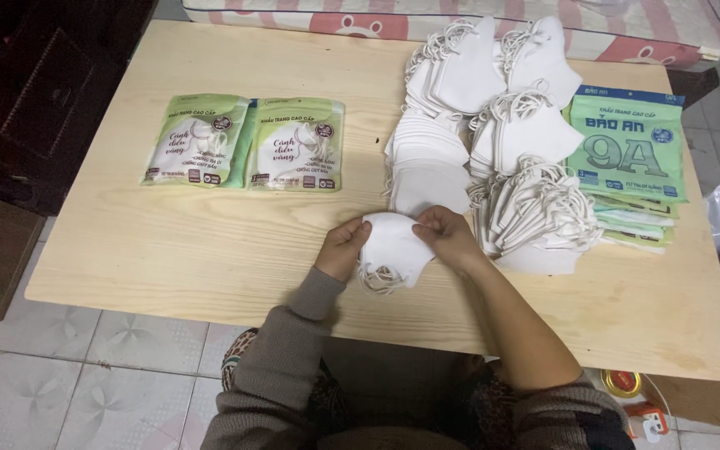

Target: Picking up individual face masks from a pile and stacking them neatly on a table.

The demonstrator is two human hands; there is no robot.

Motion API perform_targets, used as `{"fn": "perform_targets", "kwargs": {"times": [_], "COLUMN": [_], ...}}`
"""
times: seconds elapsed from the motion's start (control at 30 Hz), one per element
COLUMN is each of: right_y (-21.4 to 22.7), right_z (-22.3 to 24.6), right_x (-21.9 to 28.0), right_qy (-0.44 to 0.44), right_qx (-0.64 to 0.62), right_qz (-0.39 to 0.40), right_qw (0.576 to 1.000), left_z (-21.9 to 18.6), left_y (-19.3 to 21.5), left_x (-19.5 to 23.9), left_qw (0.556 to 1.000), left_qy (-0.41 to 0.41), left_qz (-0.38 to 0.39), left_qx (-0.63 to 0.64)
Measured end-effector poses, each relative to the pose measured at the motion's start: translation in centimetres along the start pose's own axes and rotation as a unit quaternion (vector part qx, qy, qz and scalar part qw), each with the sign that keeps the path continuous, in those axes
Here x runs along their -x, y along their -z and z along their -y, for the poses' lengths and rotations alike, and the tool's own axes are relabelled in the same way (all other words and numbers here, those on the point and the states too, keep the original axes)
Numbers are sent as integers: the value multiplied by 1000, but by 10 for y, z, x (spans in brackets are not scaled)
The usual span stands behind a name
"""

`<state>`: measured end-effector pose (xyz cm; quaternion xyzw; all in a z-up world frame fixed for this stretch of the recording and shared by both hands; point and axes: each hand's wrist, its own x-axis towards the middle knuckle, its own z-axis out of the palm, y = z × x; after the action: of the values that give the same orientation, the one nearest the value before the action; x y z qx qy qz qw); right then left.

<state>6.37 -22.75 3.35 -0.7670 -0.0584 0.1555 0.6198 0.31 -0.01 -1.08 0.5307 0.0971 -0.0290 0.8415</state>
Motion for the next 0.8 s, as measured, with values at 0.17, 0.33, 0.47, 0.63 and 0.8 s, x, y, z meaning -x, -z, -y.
{"fn": "perform_targets", "kwargs": {"times": [0.17, 0.33, 0.47, 0.63, 0.8], "right_y": [3, 7, 13, 17, 18], "right_z": [-12, 22, 31, 9, -5], "right_x": [-4, 4, 7, -7, -13], "right_qy": [4, 67, 263, 187, 221], "right_qx": [17, 149, 406, 480, 517], "right_qz": [7, -56, -155, -133, -184], "right_qw": [1000, 985, 861, 847, 806], "left_z": [6, 11, 7, 3, -9], "left_y": [1, 2, 2, -2, -6], "left_x": [-4, -5, -1, 1, 6], "left_qw": [1000, 1000, 999, 999, 999], "left_qy": [-13, -17, -18, -28, -11], "left_qz": [10, -2, 4, 0, 3], "left_qx": [-12, -20, -39, -45, -50]}}
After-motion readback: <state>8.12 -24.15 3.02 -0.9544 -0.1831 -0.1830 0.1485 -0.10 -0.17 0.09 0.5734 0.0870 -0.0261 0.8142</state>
